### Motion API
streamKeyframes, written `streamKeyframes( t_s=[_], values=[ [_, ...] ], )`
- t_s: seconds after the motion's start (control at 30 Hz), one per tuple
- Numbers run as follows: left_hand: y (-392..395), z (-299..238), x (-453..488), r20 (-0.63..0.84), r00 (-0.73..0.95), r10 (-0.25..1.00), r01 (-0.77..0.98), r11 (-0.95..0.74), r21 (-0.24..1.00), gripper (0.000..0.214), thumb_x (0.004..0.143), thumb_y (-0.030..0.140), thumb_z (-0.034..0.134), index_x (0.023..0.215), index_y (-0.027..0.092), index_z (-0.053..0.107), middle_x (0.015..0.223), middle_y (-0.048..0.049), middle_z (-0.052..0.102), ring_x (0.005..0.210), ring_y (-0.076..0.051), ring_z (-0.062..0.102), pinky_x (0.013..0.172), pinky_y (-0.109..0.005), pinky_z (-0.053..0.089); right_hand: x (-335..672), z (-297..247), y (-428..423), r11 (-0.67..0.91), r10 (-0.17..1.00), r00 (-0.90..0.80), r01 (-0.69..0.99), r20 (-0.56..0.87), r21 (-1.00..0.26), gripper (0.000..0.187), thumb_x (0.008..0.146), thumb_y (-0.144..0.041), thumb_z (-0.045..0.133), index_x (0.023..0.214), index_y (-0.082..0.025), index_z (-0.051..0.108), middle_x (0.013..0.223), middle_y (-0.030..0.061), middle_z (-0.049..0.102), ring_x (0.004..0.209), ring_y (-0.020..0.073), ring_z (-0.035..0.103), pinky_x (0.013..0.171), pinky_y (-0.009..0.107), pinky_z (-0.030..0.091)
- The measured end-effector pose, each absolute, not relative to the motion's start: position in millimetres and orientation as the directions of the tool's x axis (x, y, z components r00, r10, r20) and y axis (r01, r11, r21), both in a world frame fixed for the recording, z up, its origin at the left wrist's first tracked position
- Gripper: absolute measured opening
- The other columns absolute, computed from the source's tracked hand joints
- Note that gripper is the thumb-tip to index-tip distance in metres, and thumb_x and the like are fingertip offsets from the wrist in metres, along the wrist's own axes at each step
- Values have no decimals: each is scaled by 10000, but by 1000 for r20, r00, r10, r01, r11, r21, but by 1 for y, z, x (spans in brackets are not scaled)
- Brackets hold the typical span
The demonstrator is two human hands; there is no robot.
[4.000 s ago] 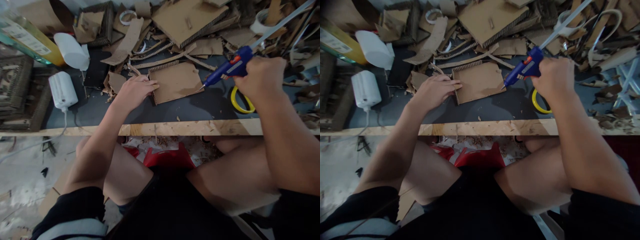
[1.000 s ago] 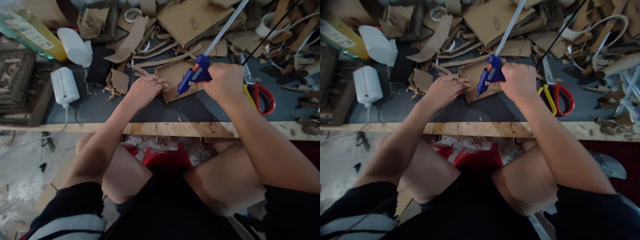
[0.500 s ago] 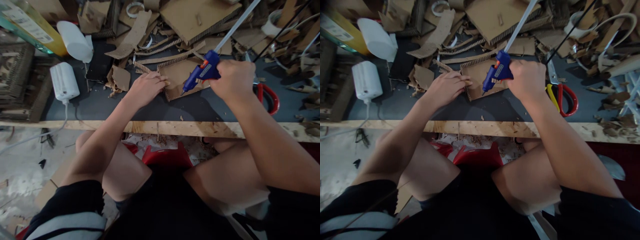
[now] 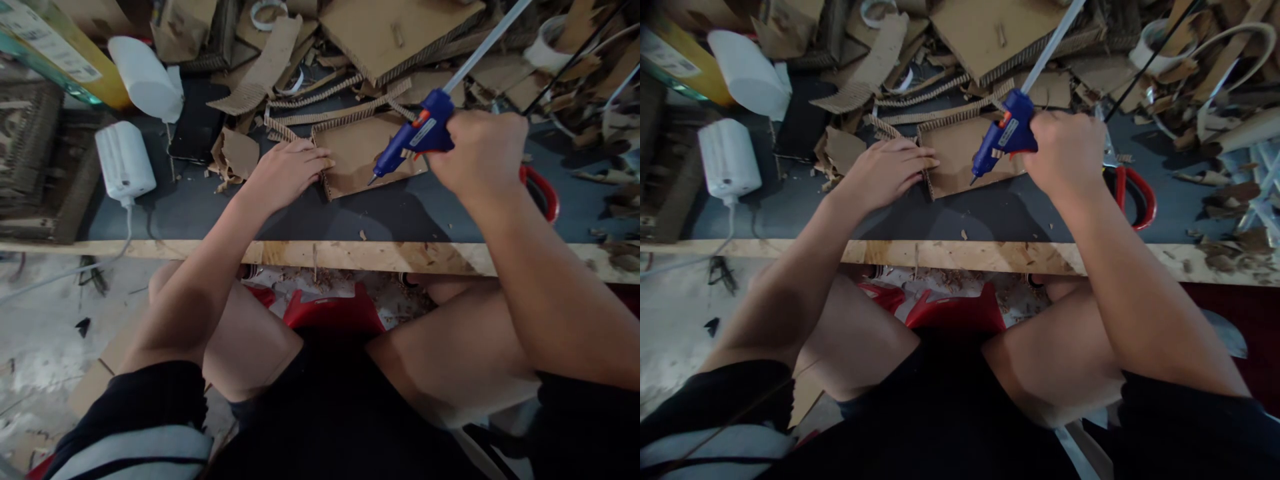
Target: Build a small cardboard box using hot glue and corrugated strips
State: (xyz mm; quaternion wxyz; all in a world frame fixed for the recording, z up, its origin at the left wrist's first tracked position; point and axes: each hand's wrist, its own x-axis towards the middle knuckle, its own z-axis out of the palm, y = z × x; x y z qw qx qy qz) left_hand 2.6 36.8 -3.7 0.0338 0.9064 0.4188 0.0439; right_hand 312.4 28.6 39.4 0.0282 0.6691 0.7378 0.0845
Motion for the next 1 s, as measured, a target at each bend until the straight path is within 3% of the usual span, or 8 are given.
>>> streamKeyframes(
  t_s=[0.3,0.63,0.87,1.0],
  values=[
    [30,7,10,-9,628,778,778,-627,30,487,1167,267,389,1576,232,651,1684,-38,632,1577,-294,552,1298,-493,473,319,44,27,31,998,-37,992,41,124,458,983,-301,519,1355,-116,713,1322,233,750,1275,413,700,951,477,470],
    [34,-1,4,19,618,786,776,-614,143,516,1139,343,360,1551,364,670,1678,7,637,1594,-287,544,1328,-515,450,324,43,29,-3,999,-3,990,44,139,421,930,-303,565,1291,-154,722,1264,220,759,1233,418,697,947,477,473],
    [35,-4,4,55,613,788,773,-613,159,520,1122,336,391,1553,409,673,1653,4,660,1569,-304,570,1309,-555,475,342,38,33,76,987,-95,987,129,142,389,918,-347,527,1216,-195,725,1188,190,772,1112,388,699,887,471,489],
    [35,-3,3,27,628,778,768,-625,141,528,1120,336,377,1549,358,683,1665,-11,649,1575,-315,565,1321,-544,460,341,41,33,23,996,-33,992,79,125,416,922,-317,535,1258,-172,732,1235,223,756,1179,409,689,923,490,471]
  ],
)
